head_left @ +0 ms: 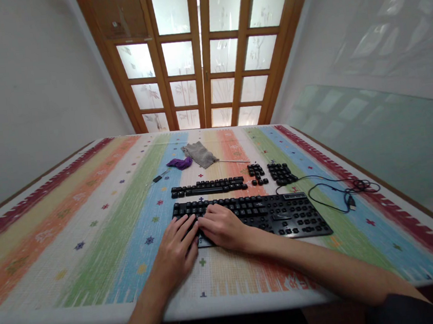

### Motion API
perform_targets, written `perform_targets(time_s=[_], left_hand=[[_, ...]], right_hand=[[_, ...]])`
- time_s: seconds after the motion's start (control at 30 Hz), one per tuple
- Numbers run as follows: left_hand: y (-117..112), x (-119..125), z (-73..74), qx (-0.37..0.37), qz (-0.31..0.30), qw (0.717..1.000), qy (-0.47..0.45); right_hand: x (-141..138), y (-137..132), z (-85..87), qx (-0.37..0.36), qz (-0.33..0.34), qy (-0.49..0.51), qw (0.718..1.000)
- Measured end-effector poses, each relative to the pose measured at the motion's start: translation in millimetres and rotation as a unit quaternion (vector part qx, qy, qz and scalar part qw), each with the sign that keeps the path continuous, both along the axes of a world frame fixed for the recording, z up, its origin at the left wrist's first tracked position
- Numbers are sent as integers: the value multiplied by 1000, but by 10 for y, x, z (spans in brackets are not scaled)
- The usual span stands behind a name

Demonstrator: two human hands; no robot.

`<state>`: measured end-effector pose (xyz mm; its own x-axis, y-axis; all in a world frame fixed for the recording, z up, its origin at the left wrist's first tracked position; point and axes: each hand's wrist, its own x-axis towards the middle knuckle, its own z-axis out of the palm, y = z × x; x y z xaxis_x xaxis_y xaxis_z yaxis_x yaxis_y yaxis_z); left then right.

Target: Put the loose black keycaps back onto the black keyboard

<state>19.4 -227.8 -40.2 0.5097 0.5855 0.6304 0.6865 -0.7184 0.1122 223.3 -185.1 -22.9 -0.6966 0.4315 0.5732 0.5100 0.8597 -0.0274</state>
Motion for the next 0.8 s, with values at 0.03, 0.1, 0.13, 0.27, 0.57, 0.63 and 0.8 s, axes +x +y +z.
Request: perform_targets(time_s=[0.03, 0.1, 0.13, 0.27, 0.57, 0.63, 0.8], left_hand=[[1, 5, -3, -1, -2, 1000, 5], [4, 15, -7, -5, -6, 1000, 12], [6, 18, -9, -9, -7, 1000, 14], [15, 6, -16, -22, -12, 999, 24], [19, -8, -53, -5, -10, 999, 48], [18, 8, -58, -2, -12, 998, 54], [14, 28, -69, -12, -9, 999, 47]], right_hand=[[-1, -10, 2, 15, 1, -24, 1000], [-7, -29, 19, 42, 8, -66, 997], [-15, -39, 31, 57, 12, -82, 995], [-72, -70, 58, 117, 9, -135, 984], [-165, -128, 37, 141, 4, -163, 977], [-163, -142, 39, 126, 4, -159, 979], [-123, -103, 74, 78, 10, -144, 986]])
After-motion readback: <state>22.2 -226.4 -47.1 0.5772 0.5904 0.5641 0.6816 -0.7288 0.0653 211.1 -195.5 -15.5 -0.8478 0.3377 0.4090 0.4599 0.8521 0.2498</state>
